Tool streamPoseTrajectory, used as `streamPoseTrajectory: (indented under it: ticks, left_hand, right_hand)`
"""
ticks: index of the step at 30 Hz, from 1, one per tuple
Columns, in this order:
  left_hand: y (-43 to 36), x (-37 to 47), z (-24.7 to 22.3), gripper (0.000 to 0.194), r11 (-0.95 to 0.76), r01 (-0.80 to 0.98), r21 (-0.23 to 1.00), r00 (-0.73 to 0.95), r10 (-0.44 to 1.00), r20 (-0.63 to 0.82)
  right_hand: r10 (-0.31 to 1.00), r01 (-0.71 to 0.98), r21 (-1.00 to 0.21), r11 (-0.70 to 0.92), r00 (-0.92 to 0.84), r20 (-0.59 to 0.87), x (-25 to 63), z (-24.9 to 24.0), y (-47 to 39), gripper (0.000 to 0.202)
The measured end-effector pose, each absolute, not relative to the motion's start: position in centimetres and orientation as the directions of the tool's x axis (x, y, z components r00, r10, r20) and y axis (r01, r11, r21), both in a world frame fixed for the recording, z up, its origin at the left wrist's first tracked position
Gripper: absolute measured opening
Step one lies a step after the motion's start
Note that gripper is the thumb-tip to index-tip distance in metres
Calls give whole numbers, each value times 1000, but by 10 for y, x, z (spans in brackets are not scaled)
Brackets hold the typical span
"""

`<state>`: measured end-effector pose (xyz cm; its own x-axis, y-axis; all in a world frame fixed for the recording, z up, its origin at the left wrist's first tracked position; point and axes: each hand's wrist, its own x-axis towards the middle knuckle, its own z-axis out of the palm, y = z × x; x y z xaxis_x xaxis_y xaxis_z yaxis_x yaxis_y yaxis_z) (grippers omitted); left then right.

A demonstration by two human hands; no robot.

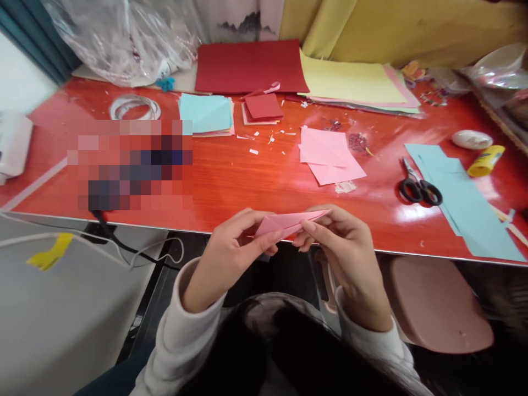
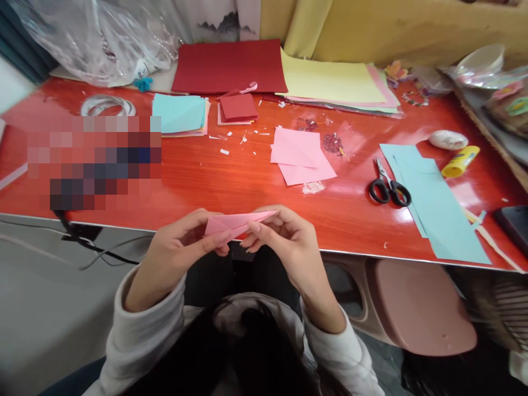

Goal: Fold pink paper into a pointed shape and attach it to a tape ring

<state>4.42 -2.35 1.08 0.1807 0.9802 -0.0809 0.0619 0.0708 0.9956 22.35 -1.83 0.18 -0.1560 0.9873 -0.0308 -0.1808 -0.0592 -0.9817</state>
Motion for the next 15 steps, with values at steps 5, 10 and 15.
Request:
streamPoseTrajectory:
  ticks: [5, 10, 15]
  left_hand:
    - [-25, 47, 6, 30, 177, -67, 982, 189, 969, -161]
    - [-22, 41, 1, 22, 248, -155, 956, 261, 944, -202]
    - [-20, 39, 4, 17, 304, -175, 937, 340, 912, -232]
  right_hand:
    - [986, -242, -965, -104, -151, -68, 220, -2, -18, 5]
    - [966, -214, -962, -168, -231, -118, 224, 1, -16, 11]
    - [957, -261, -941, -217, -247, -152, 226, 2, -15, 16]
